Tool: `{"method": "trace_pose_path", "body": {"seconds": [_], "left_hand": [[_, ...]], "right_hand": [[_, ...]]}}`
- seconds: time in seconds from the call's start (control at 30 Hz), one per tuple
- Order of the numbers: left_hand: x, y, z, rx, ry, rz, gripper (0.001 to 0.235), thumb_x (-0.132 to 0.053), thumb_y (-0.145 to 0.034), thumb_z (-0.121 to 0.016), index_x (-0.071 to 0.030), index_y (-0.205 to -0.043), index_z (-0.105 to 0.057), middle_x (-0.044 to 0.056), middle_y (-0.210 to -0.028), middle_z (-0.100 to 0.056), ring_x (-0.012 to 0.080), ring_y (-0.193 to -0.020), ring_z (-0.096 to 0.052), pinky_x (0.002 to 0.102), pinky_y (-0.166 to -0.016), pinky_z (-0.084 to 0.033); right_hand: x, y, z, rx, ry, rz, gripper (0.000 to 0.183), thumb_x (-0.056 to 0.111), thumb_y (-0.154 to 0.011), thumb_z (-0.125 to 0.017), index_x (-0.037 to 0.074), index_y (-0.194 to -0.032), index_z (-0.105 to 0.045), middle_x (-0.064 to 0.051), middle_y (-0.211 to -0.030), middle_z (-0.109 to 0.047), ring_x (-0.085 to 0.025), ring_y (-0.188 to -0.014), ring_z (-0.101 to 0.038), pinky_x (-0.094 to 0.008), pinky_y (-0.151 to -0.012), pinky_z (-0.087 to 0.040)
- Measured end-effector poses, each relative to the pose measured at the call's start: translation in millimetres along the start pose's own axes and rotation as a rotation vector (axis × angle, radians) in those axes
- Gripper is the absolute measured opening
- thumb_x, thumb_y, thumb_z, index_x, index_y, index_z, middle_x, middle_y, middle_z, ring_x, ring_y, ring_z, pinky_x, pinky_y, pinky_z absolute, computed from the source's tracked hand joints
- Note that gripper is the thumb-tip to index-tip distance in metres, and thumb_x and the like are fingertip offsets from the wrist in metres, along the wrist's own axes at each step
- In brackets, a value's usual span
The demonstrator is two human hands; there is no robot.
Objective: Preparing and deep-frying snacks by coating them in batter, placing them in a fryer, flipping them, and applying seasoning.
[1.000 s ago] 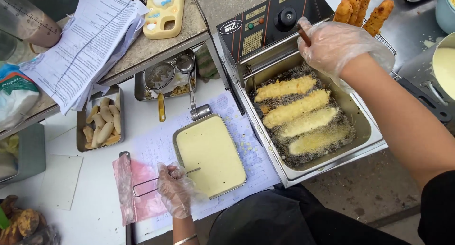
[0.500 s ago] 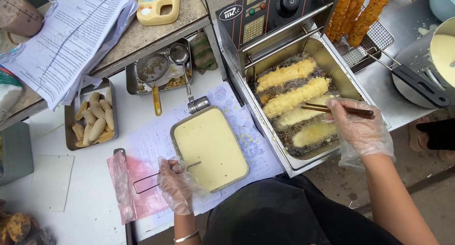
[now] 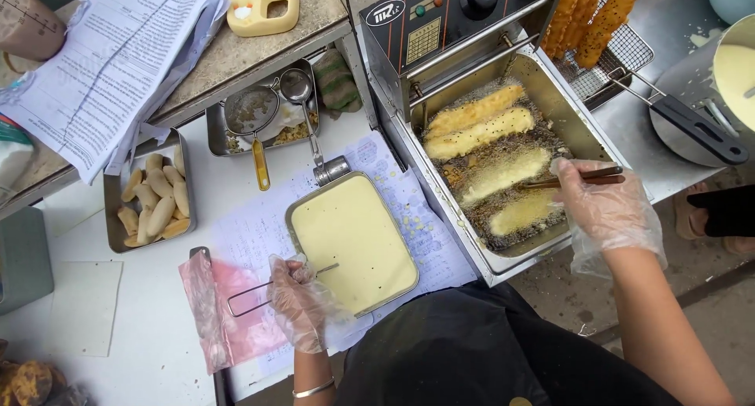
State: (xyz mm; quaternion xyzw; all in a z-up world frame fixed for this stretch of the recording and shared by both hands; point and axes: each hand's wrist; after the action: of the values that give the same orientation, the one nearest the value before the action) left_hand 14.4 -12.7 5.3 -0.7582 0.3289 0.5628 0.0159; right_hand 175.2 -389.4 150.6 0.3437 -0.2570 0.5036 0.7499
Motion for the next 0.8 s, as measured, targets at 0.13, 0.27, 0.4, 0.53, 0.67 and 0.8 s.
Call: {"method": "trace_pose_path", "body": {"seconds": [0.13, 0.27, 0.4, 0.53, 0.67, 0.8], "left_hand": [[-1.1, -5.0, 1.9, -0.022, -0.104, 0.003, 0.038, -0.033, -0.106, -0.057, -0.007, -0.078, -0.055, 0.000, -0.068, -0.047, 0.0099, -0.058, -0.037, 0.025, -0.052, -0.029], [2.4, -6.9, 1.7, 0.062, 0.023, -0.019, 0.038, -0.032, -0.107, -0.059, -0.007, -0.079, -0.056, 0.000, -0.069, -0.050, 0.0092, -0.060, -0.040, 0.024, -0.054, -0.033], [2.4, -3.9, 3.7, 0.064, 0.010, -0.044, 0.038, -0.031, -0.108, -0.058, -0.006, -0.079, -0.055, 0.001, -0.072, -0.053, 0.0090, -0.061, -0.042, 0.023, -0.056, -0.035], [1.4, -6.2, 0.7, 0.028, -0.071, -0.030, 0.037, -0.031, -0.107, -0.057, -0.008, -0.078, -0.053, 0.001, -0.071, -0.053, 0.0090, -0.059, -0.041, 0.024, -0.052, -0.032], [1.7, -6.2, 0.2, 0.055, -0.034, -0.039, 0.037, -0.031, -0.108, -0.058, -0.008, -0.079, -0.053, 0.000, -0.071, -0.051, 0.0085, -0.061, -0.042, 0.023, -0.053, -0.033], [-0.3, -4.3, -1.8, 0.083, 0.006, -0.039, 0.037, -0.032, -0.108, -0.058, -0.008, -0.079, -0.052, 0.001, -0.072, -0.051, 0.0088, -0.060, -0.042, 0.023, -0.052, -0.032]], "right_hand": [[2.7, -5.0, -4.6, 0.006, -0.067, 0.086, 0.036, 0.037, -0.102, -0.065, 0.006, -0.115, -0.076, -0.010, -0.086, -0.078, -0.015, -0.080, -0.073, -0.028, -0.075, -0.054], [-13.5, -8.5, 8.8, -0.006, -0.216, 0.195, 0.030, 0.030, -0.100, -0.069, 0.002, -0.110, -0.075, -0.009, -0.093, -0.077, -0.014, -0.082, -0.075, -0.027, -0.076, -0.056], [-17.9, 3.1, 36.7, -0.072, -0.212, 0.002, 0.026, 0.028, -0.096, -0.074, 0.003, -0.106, -0.071, -0.007, -0.093, -0.074, -0.015, -0.078, -0.073, -0.028, -0.071, -0.057], [-9.0, 15.4, 45.1, -0.114, 0.185, -0.239, 0.031, 0.034, -0.096, -0.070, 0.004, -0.102, -0.073, -0.013, -0.083, -0.075, -0.025, -0.071, -0.073, -0.039, -0.064, -0.054], [-6.1, 14.6, 27.9, -0.128, 0.335, -0.245, 0.033, 0.043, -0.088, -0.071, 0.016, -0.104, -0.080, -0.006, -0.081, -0.073, -0.020, -0.074, -0.064, -0.035, -0.068, -0.046], [-18.0, 17.7, 22.8, -0.128, 0.136, -0.248, 0.032, 0.041, -0.092, -0.071, 0.013, -0.106, -0.079, -0.009, -0.077, -0.073, -0.019, -0.067, -0.068, -0.032, -0.065, -0.050]]}}
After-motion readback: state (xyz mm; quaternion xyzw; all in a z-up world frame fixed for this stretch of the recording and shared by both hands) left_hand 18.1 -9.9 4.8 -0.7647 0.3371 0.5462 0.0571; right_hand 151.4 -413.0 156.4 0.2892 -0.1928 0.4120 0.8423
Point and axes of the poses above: each hand's wrist, its own y-axis away from the middle knuckle, its own z-axis out of the back of the hand, x = y × z
